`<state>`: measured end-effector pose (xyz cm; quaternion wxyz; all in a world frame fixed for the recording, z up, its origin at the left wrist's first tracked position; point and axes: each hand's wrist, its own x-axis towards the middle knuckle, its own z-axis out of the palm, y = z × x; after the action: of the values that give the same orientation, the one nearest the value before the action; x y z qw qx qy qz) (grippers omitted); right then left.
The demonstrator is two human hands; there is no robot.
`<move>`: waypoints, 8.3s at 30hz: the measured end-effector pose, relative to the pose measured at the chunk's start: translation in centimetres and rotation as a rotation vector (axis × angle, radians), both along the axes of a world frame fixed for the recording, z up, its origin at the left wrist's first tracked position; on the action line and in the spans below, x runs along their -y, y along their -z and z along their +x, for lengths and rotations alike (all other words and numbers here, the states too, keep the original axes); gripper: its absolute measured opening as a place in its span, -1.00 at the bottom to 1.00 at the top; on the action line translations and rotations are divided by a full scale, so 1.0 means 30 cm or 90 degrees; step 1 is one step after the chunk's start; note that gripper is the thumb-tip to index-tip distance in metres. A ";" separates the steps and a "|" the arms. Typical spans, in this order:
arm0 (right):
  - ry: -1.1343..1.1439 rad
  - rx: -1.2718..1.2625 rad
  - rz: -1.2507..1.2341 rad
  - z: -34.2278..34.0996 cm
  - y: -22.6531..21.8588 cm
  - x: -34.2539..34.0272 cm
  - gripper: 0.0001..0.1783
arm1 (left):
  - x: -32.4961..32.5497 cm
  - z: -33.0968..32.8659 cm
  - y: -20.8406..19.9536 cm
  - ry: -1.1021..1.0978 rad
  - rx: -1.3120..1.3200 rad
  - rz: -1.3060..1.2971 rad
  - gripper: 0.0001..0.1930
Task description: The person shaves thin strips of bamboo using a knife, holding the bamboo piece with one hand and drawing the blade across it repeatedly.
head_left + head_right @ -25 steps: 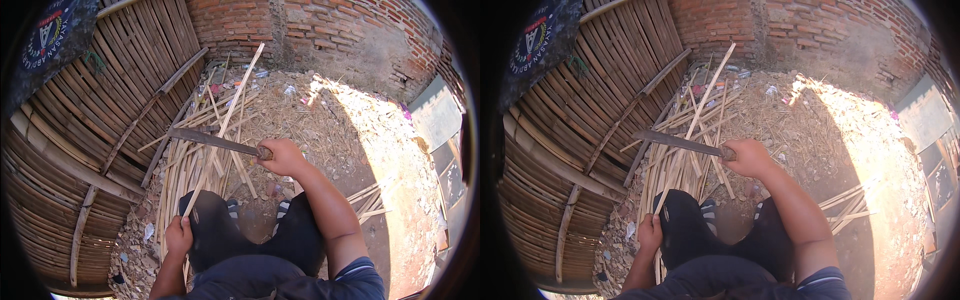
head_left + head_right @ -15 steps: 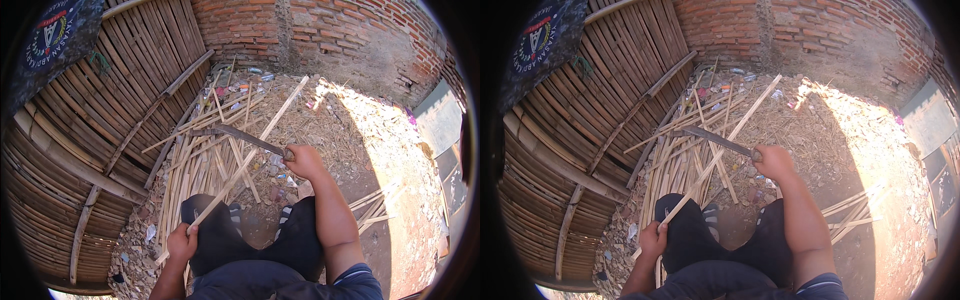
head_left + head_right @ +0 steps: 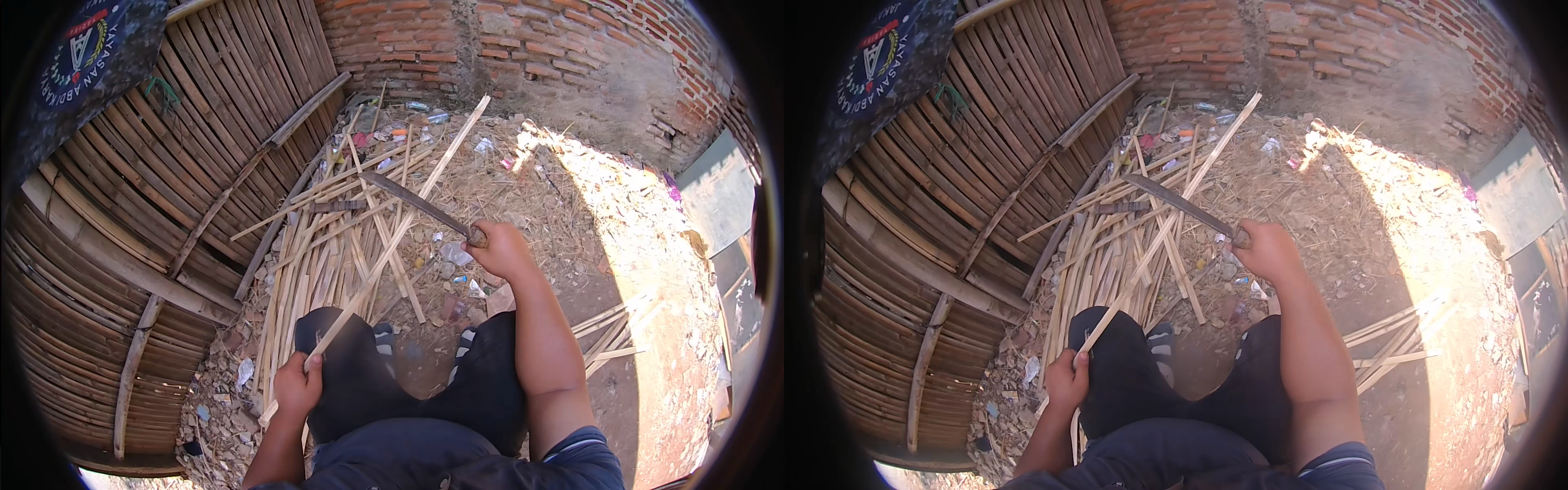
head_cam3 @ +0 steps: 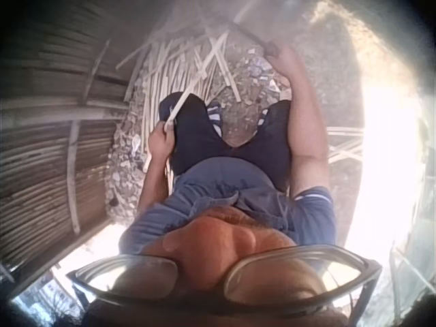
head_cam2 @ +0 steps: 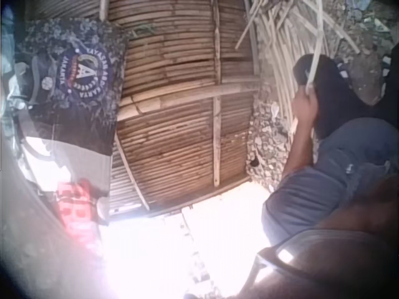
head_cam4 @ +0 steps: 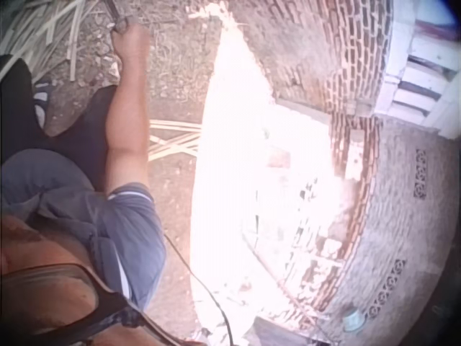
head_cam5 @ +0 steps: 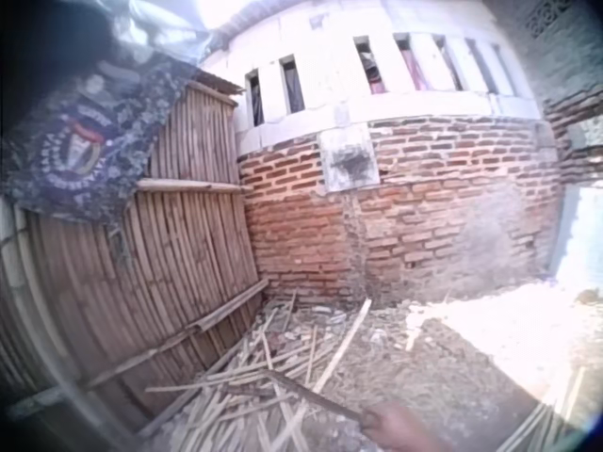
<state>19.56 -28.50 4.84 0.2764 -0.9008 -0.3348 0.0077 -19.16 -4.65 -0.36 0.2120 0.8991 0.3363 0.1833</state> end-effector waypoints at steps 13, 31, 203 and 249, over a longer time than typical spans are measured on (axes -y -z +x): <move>-0.124 0.021 -0.016 -0.025 0.027 -0.005 -0.61 | 0.003 0.002 0.033 -0.014 0.006 0.025 -0.58; -0.165 0.053 -0.011 -0.056 0.050 -0.045 -0.72 | -0.019 0.004 0.064 -0.005 0.046 0.010 -0.57; -0.252 0.085 -0.082 -0.170 -0.011 -0.077 -0.73 | 0.044 0.111 0.044 -0.004 0.034 0.110 -0.63; -0.128 0.061 0.003 -0.054 0.032 -0.014 -0.63 | 0.048 0.117 0.051 -0.008 0.053 0.113 -0.63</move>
<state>17.95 -28.09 3.89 0.2599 -0.8613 -0.4366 -0.0081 -15.64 -6.09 -1.88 0.1439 0.9038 0.3152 0.2511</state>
